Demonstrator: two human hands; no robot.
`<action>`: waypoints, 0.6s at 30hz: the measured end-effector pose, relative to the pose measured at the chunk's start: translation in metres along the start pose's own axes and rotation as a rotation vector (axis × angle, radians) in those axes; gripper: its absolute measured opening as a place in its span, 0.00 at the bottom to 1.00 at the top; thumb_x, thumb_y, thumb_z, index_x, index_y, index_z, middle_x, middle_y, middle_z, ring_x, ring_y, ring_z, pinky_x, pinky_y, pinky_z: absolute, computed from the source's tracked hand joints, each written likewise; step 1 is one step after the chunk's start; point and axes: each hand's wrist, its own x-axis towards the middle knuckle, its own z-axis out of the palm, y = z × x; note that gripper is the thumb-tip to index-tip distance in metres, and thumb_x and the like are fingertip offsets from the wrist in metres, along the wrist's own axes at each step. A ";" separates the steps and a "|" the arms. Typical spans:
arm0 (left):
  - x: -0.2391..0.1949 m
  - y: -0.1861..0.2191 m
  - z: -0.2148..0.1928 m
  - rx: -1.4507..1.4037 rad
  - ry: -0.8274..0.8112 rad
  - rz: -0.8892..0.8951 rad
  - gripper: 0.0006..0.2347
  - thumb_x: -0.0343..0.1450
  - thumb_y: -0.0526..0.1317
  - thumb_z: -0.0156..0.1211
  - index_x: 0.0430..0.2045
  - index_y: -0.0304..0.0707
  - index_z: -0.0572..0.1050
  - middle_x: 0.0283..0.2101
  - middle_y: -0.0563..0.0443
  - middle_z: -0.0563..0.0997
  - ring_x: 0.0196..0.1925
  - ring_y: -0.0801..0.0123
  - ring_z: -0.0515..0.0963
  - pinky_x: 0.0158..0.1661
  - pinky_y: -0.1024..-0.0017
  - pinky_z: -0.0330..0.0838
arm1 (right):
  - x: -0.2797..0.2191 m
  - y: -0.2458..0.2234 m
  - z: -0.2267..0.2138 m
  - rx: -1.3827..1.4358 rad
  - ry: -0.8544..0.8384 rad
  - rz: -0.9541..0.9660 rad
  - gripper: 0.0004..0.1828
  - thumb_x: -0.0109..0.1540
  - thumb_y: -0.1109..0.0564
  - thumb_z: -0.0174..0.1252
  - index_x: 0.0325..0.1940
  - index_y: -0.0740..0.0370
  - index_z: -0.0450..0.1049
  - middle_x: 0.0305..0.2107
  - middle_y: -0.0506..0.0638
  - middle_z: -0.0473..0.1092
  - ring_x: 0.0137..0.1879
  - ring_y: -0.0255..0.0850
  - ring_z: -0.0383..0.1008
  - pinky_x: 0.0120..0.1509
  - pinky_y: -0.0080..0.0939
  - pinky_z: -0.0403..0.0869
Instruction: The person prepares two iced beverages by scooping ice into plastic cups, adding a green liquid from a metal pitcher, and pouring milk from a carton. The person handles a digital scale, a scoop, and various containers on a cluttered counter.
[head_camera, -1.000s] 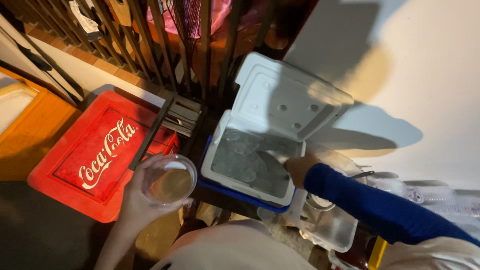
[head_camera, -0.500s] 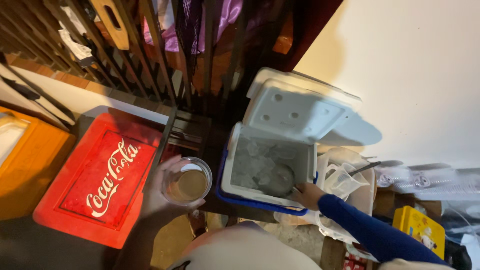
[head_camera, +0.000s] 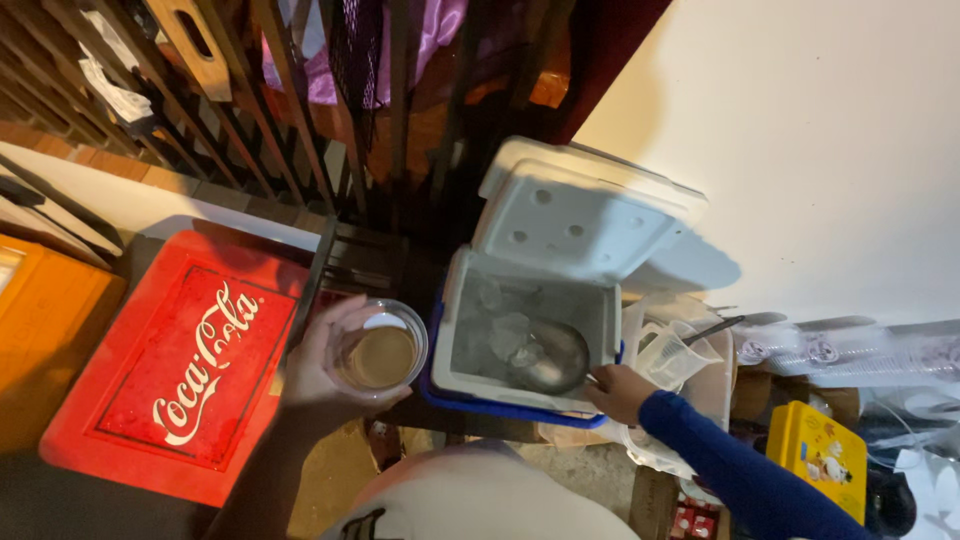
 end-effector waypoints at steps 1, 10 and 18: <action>0.003 0.001 0.001 0.009 -0.007 0.023 0.47 0.48 0.33 0.83 0.64 0.30 0.59 0.61 0.41 0.75 0.64 0.61 0.75 0.64 0.63 0.70 | 0.004 -0.004 0.006 0.008 0.011 0.008 0.17 0.61 0.49 0.56 0.35 0.67 0.76 0.27 0.66 0.76 0.37 0.60 0.79 0.44 0.56 0.74; 0.000 0.014 0.009 -0.020 -0.057 0.016 0.46 0.50 0.34 0.83 0.64 0.34 0.59 0.61 0.42 0.75 0.65 0.61 0.76 0.65 0.62 0.71 | 0.037 -0.047 -0.053 -0.705 0.151 -0.036 0.13 0.67 0.53 0.46 0.50 0.53 0.75 0.28 0.55 0.78 0.34 0.52 0.80 0.37 0.54 0.79; -0.015 0.013 -0.004 0.007 0.036 0.014 0.47 0.49 0.34 0.82 0.64 0.28 0.59 0.61 0.42 0.75 0.65 0.60 0.74 0.66 0.61 0.68 | 0.077 -0.025 -0.064 -0.671 0.066 -0.197 0.14 0.59 0.48 0.56 0.47 0.48 0.79 0.33 0.54 0.78 0.40 0.55 0.81 0.44 0.55 0.79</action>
